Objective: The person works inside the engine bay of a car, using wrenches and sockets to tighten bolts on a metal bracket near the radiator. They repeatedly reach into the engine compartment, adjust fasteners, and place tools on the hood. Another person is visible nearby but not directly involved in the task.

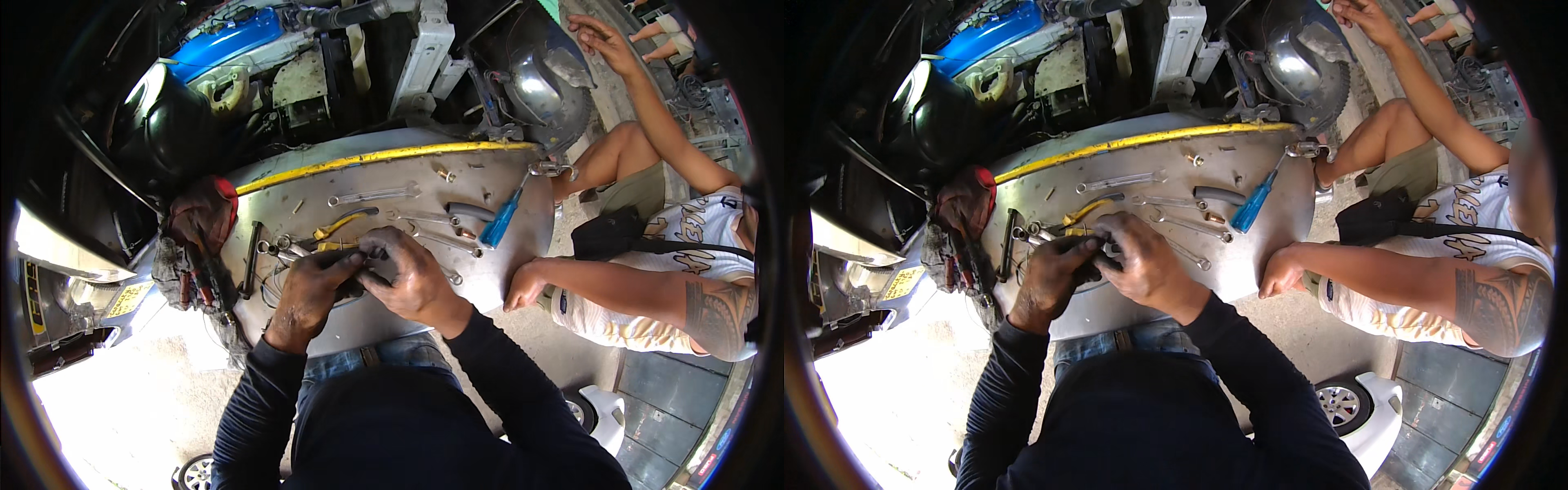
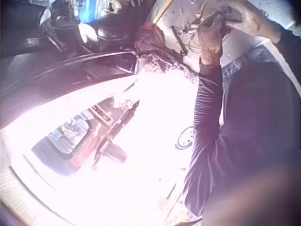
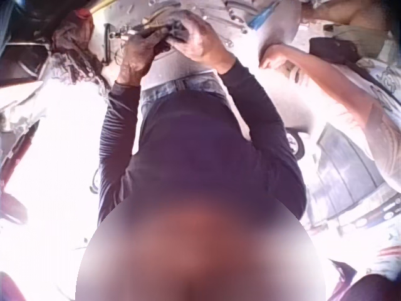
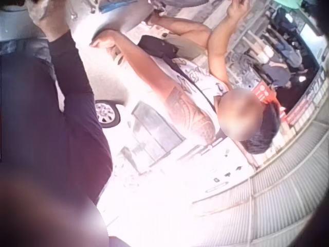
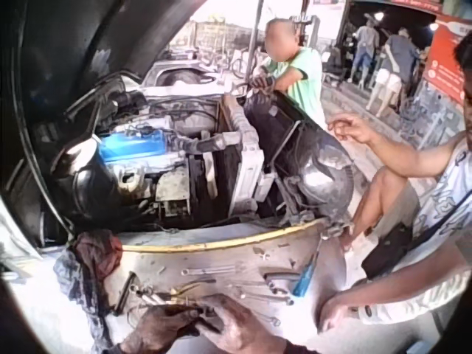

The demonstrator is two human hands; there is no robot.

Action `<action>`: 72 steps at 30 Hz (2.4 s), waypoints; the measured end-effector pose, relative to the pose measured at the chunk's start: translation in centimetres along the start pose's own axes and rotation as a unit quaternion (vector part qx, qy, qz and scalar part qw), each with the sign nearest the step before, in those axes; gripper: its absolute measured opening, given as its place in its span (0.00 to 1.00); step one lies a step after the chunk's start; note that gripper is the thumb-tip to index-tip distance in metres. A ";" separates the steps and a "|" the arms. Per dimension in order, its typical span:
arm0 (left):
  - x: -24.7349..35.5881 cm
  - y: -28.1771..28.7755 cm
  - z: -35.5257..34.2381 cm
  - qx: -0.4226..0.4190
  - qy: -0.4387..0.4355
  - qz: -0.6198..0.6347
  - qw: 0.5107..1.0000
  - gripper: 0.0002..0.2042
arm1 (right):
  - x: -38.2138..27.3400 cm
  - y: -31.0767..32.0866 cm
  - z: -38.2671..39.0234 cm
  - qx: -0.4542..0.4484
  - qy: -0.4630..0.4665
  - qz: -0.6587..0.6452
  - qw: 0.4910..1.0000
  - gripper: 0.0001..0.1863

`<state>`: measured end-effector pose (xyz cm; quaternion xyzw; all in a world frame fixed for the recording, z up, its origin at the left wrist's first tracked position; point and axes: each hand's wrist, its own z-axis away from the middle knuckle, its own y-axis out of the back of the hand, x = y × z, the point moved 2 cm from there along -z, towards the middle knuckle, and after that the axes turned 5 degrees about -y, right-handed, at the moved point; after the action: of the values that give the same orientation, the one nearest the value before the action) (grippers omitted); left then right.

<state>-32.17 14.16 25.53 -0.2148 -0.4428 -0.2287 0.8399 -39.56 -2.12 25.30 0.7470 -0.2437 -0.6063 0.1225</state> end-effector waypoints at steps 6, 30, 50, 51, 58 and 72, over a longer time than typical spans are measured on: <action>-2.8 1.7 2.1 0.017 -0.007 0.161 0.987 0.13 | 8.4 10.0 -2.5 0.072 -0.264 0.361 0.891 0.18; 1.1 0.6 1.1 -0.042 -0.159 0.189 0.968 0.13 | -3.9 6.2 -1.4 -0.035 -0.187 -0.022 0.982 0.15; 0.8 0.2 3.9 -0.042 -0.119 -0.083 0.989 0.14 | -1.6 0.8 2.0 -0.059 -0.333 -0.313 0.887 0.14; 0.3 0.1 4.1 -0.046 -0.118 -0.076 0.989 0.14 | -1.2 0.6 2.6 -0.092 -0.397 -0.290 0.866 0.17; -2.0 0.6 4.4 -0.028 -0.070 -0.071 0.995 0.15 | -1.6 -1.1 3.9 -0.099 -0.286 -0.242 0.922 0.11; -2.7 0.8 3.9 -0.005 -0.067 -0.039 0.997 0.16 | -1.0 -1.2 3.7 -0.121 -0.399 -0.284 0.863 0.10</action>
<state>-35.61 17.55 25.13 -0.2168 -0.5050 -0.2486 0.7976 -42.99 -0.17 24.74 0.4573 0.0264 -0.8859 -0.0728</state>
